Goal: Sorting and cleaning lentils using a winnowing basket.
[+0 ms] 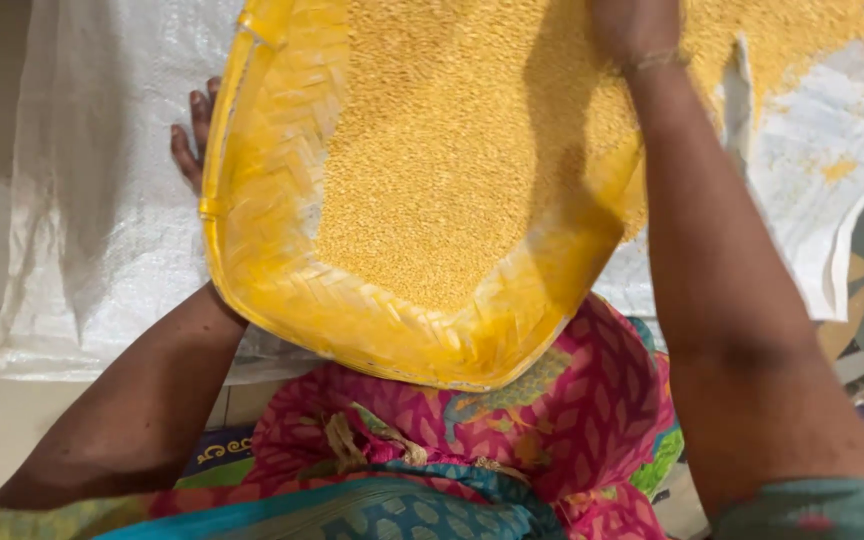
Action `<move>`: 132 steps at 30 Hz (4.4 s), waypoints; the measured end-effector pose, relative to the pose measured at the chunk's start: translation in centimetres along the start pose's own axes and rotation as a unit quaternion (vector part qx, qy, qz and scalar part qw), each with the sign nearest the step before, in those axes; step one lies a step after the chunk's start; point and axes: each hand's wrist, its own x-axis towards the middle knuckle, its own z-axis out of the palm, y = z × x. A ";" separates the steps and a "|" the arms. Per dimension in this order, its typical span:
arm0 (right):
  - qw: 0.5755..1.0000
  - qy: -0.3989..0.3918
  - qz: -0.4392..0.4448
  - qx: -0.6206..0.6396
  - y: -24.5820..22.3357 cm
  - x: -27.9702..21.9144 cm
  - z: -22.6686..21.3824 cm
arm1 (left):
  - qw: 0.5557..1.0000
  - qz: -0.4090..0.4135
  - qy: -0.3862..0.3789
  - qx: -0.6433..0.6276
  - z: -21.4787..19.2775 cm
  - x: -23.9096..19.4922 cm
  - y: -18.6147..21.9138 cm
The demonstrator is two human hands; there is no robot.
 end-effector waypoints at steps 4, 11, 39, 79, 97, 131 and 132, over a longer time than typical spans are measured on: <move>0.741 -0.046 0.131 0.657 -7.9 -3.3 0.9 | 1.000 -0.001 -0.012 0.026 2.4 -1.1 -1.4; 0.935 -0.026 0.048 0.351 -10.4 -4.2 -0.4 | 0.999 0.032 -0.029 -0.001 -0.5 0.0 -1.2; 0.759 0.259 0.312 0.509 -1.3 -23.7 8.7 | 0.359 -0.099 -0.130 -0.919 2.3 2.9 -5.4; 0.699 0.535 0.337 0.334 -14.3 -76.3 -9.1 | 0.714 0.256 -0.242 -0.606 -30.0 -17.6 18.1; 0.763 0.380 0.472 -0.222 -16.0 -76.8 -7.4 | 0.760 0.348 -0.264 -0.481 -25.1 -19.3 25.2; 0.779 0.364 0.381 0.340 0.4 -77.2 -7.6 | 0.664 0.339 -0.340 -0.573 -25.6 -18.6 27.7; 0.800 0.368 0.377 0.287 0.6 -77.5 -7.5 | 0.658 0.340 -0.333 -0.583 -26.3 -18.7 27.9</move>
